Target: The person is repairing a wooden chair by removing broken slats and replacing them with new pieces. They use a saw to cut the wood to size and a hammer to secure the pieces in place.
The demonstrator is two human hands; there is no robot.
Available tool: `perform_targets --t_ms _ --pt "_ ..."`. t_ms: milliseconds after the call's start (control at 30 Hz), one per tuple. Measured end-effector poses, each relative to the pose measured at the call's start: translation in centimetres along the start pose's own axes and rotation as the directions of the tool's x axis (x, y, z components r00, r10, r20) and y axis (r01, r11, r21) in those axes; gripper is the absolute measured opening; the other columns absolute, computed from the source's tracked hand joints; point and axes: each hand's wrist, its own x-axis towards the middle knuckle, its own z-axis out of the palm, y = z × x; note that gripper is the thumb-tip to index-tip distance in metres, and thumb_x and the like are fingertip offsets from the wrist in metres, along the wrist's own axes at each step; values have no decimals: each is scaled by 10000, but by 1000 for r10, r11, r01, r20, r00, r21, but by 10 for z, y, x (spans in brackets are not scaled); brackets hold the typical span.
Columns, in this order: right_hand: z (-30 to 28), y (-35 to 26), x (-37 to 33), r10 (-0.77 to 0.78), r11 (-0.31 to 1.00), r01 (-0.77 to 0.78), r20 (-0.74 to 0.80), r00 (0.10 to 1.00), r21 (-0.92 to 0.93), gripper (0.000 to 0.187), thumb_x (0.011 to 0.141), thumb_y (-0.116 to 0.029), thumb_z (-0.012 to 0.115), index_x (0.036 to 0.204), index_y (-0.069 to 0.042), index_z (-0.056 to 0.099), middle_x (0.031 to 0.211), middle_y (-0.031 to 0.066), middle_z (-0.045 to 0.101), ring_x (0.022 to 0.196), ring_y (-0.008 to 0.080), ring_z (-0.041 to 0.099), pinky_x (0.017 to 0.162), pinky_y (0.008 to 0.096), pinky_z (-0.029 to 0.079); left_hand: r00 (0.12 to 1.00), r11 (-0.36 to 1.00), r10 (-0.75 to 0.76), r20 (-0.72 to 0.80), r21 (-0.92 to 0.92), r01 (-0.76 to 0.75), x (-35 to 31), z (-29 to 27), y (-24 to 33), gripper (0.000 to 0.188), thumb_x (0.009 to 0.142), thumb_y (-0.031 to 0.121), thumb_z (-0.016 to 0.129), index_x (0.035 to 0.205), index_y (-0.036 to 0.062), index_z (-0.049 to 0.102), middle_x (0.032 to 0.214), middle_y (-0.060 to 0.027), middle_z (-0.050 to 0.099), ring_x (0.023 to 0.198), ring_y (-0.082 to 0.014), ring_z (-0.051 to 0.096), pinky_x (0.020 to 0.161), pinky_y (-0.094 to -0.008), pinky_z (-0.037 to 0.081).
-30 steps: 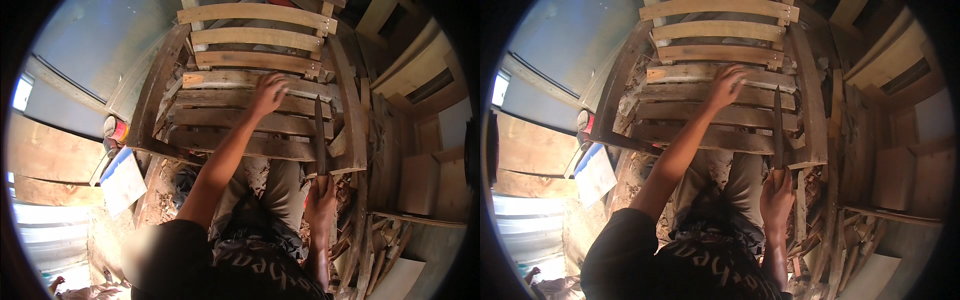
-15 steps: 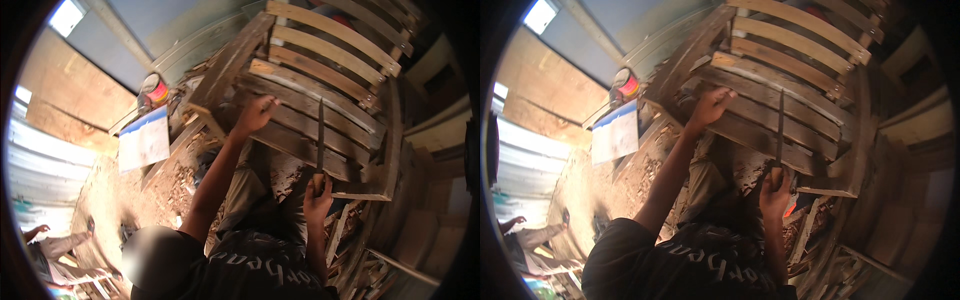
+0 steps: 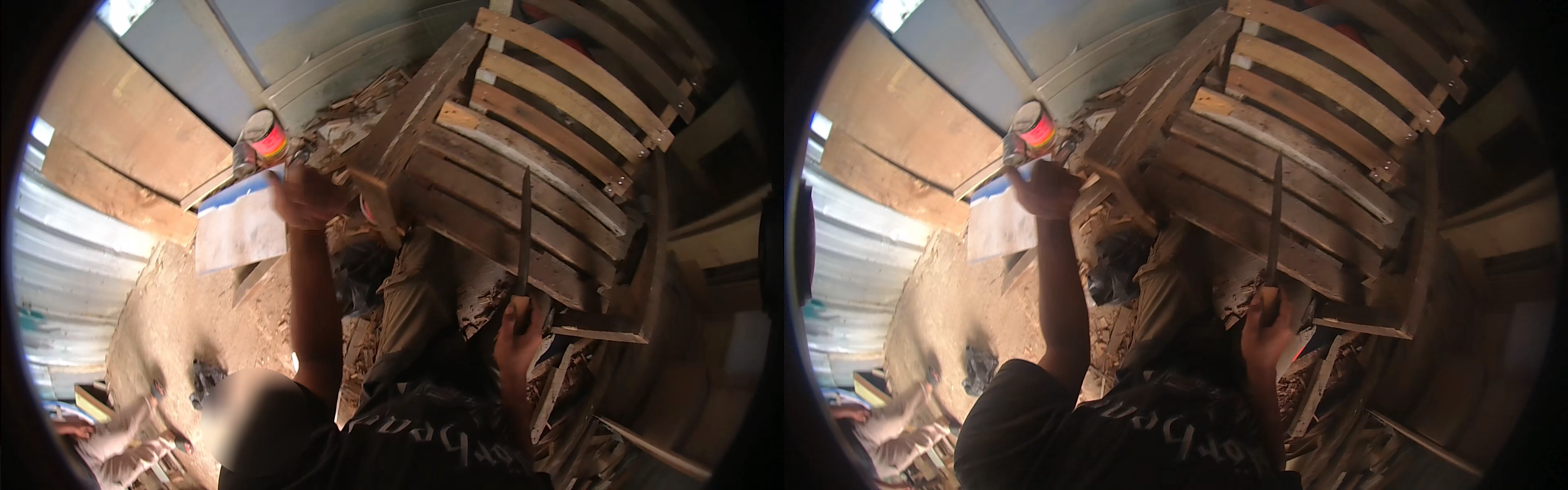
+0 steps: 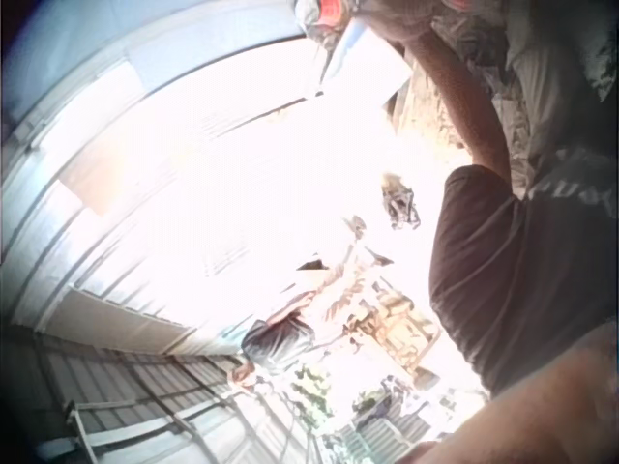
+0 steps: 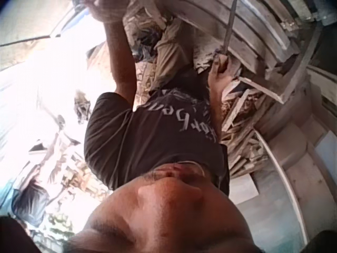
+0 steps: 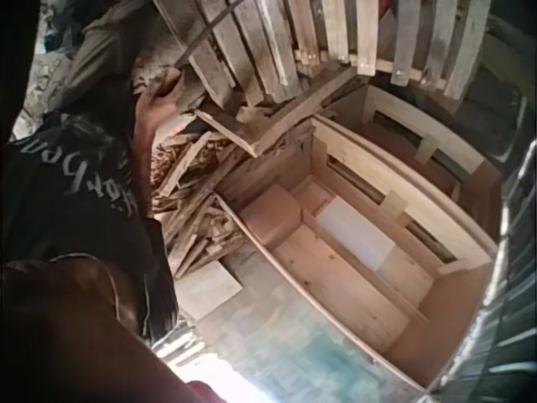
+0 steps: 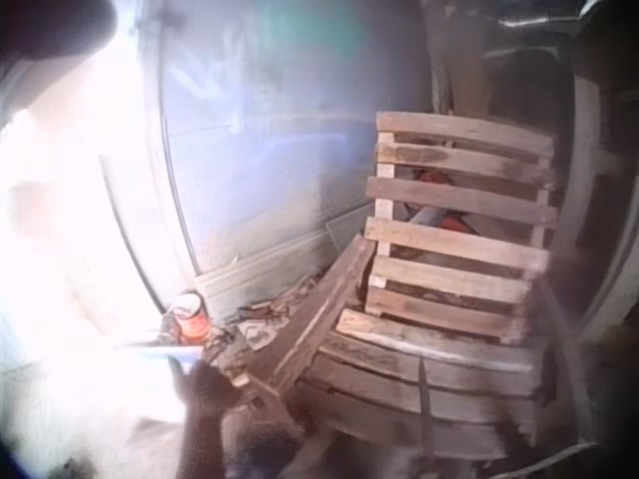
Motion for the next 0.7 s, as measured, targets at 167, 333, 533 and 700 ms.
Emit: perform_targets --t_ms 167,333,533,700 --pt "28 -8 -7 10 977 -17 36 999 210 536 974 -191 623 1390 58 393 889 103 637 678 141 620 608 291 519 681 935 -26 -732 223 276 76 -64 -22 348 1039 366 447 907 111 642 844 -81 656 812 -210 644 862 -385 501" --pt "72 -46 1 32 927 -88 156 987 365 546 993 -126 574 1439 8 289 820 71 582 604 105 564 544 278 500 847 273 -180 -500 802 532 111 -130 -87 335 1017 299 501 1232 71 620 1241 -132 650 1170 -270 601 1013 -417 449" --pt "115 -57 36 -215 971 210 29 976 111 483 981 -59 546 1399 -53 304 823 77 587 628 106 581 547 296 497 850 132 -221 -477 849 511 155 -127 -169 347 1014 313 508 1245 74 610 1252 -136 641 1181 -275 592 1019 -415 443" --pt "157 -85 61 -316 940 320 -51 947 119 485 965 -78 570 1376 -42 315 908 220 641 775 364 677 690 431 520 878 125 -202 -434 878 462 180 -127 -195 359 1011 323 514 1255 75 602 1261 -139 634 1189 -278 584 1024 -414 438"
